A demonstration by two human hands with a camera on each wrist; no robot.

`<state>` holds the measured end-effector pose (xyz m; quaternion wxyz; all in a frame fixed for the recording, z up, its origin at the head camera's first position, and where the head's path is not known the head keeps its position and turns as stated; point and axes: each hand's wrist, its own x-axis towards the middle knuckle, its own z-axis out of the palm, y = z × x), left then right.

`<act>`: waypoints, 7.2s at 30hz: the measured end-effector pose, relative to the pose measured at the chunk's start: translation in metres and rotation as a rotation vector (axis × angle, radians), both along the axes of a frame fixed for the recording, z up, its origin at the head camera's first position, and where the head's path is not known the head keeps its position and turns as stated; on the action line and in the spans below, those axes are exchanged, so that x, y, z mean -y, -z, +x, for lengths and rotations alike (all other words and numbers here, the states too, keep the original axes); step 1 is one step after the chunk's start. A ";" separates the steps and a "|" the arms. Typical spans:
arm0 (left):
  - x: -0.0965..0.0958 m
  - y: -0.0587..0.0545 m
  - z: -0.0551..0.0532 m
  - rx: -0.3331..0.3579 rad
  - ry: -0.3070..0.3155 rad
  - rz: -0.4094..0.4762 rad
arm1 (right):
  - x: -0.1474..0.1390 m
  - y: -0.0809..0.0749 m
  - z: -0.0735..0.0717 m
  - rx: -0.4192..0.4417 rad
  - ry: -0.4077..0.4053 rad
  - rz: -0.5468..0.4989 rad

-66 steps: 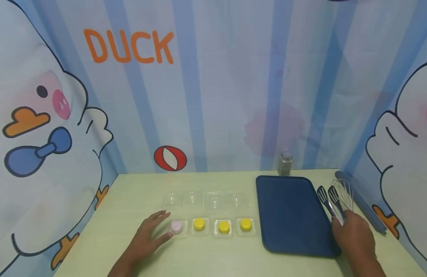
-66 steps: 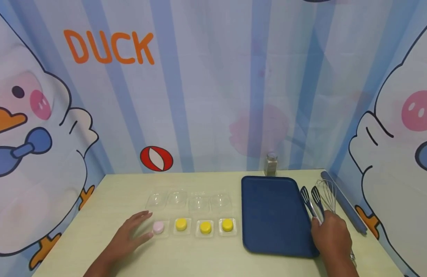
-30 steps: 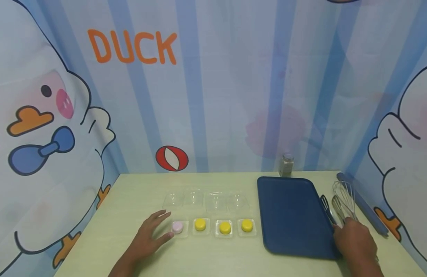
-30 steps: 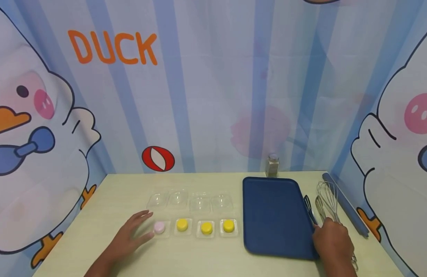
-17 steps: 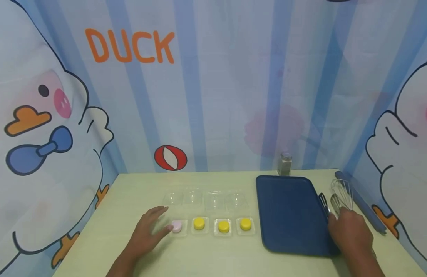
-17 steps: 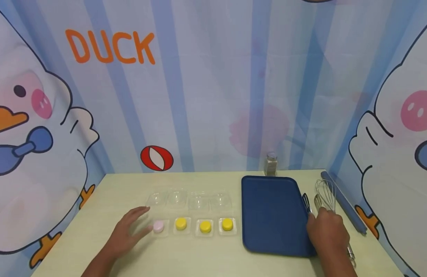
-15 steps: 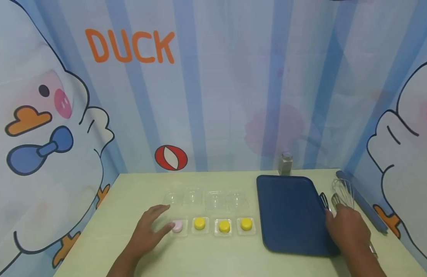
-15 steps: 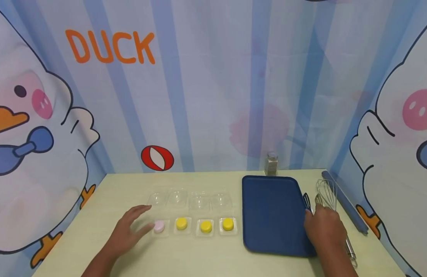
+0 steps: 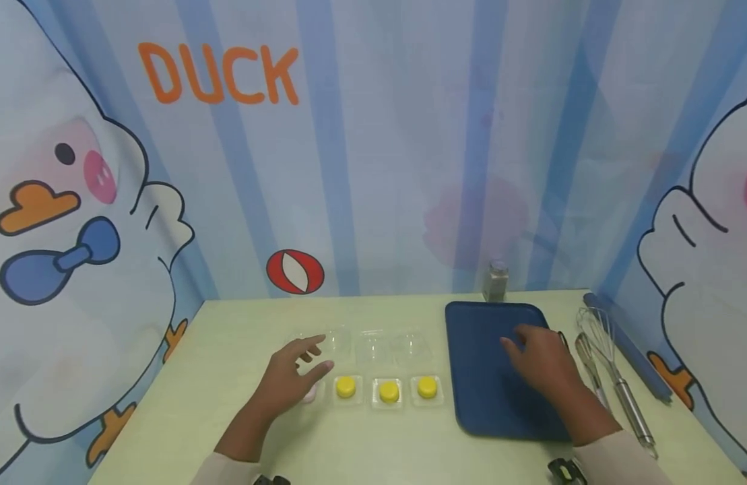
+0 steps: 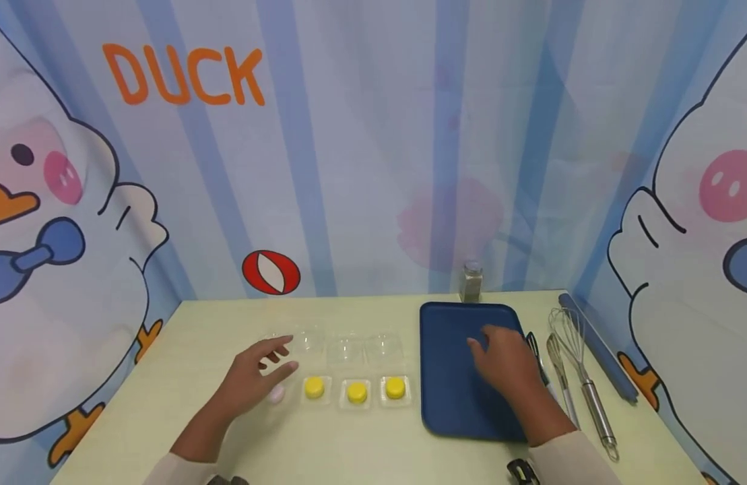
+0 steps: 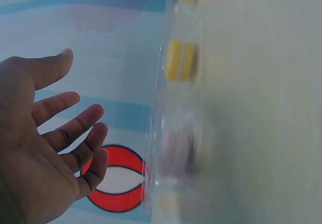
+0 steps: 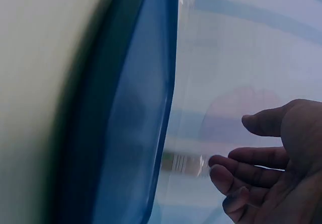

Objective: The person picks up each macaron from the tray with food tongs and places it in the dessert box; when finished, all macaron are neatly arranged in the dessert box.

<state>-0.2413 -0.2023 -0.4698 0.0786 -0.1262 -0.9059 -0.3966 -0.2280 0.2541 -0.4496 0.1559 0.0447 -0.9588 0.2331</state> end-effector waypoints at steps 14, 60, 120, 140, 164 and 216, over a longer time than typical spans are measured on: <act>-0.052 0.004 -0.035 0.088 0.057 0.005 | 0.055 0.001 -0.039 0.176 -0.220 -0.074; -0.122 0.019 -0.082 0.077 0.117 -0.456 | 0.084 0.009 -0.101 0.528 -0.513 -0.212; -0.134 0.002 -0.065 -0.078 0.319 0.072 | 0.060 -0.010 -0.067 0.349 -0.459 -0.439; -0.129 -0.002 -0.050 -0.127 0.375 0.070 | 0.046 -0.002 -0.059 0.603 -0.513 -0.554; -0.113 0.009 -0.038 0.044 0.441 -0.086 | 0.053 0.005 -0.029 0.363 -0.607 -0.334; -0.129 0.024 -0.015 -0.114 0.347 -0.356 | 0.053 0.022 -0.016 0.306 -0.688 -0.187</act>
